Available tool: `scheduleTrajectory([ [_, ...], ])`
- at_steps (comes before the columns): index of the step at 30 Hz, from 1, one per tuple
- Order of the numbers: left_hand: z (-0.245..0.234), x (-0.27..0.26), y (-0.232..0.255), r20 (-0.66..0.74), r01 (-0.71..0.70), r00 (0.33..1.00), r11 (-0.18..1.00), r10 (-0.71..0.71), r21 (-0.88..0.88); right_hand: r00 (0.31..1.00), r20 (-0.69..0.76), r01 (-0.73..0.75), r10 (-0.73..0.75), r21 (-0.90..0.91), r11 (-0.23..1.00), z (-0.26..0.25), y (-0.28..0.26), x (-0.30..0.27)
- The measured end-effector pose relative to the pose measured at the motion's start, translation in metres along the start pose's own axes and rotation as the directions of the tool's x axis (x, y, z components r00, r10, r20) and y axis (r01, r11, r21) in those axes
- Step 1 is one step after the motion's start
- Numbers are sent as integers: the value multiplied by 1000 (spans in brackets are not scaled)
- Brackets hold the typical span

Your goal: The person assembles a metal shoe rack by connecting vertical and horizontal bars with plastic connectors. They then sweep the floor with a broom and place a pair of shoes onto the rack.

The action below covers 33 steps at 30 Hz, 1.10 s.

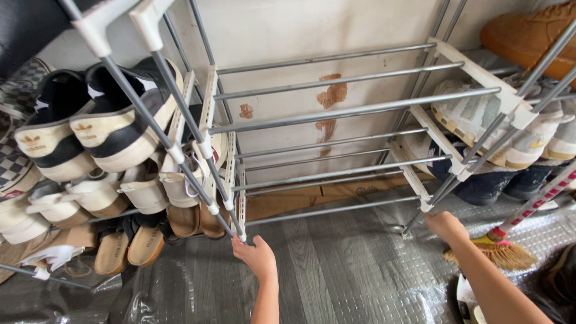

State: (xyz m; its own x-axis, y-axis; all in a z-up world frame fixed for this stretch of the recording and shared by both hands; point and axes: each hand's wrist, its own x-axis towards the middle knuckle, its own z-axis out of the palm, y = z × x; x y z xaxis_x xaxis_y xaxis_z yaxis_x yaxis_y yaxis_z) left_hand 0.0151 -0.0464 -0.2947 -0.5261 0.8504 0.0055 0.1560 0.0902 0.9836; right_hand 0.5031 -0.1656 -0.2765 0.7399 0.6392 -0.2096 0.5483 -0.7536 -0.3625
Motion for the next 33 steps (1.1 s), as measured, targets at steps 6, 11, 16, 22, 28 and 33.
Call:
scheduleTrajectory([
  [6, -3, 9, -19, 67, 67, 994, 963, -87, 262, 999, -15, 52, -50, 191, 980, 33, 17, 52],
  [11, -20, 13, 2, 111, -28, 993, 850, -36, 526, 994, 18, 108, -111, 119, 987, 27, 18, 49],
  [16, -14, -2, 12, 104, -128, 991, 813, 83, 569, 990, 64, 122, -124, 36, 992, 26, 18, 51],
  [22, 39, -73, 31, 238, -301, 943, 903, 233, 308, 924, 383, -18, 23, -16, 1000, 24, 17, 72],
  [28, 116, -125, 73, 762, -397, 455, 870, 462, -291, 750, 628, -232, 207, -42, 972, -55, 83, 95],
  [33, 176, -154, 131, 969, -171, 21, 956, 246, -239, 957, 82, -286, 278, 109, 952, -222, 143, 68],
])
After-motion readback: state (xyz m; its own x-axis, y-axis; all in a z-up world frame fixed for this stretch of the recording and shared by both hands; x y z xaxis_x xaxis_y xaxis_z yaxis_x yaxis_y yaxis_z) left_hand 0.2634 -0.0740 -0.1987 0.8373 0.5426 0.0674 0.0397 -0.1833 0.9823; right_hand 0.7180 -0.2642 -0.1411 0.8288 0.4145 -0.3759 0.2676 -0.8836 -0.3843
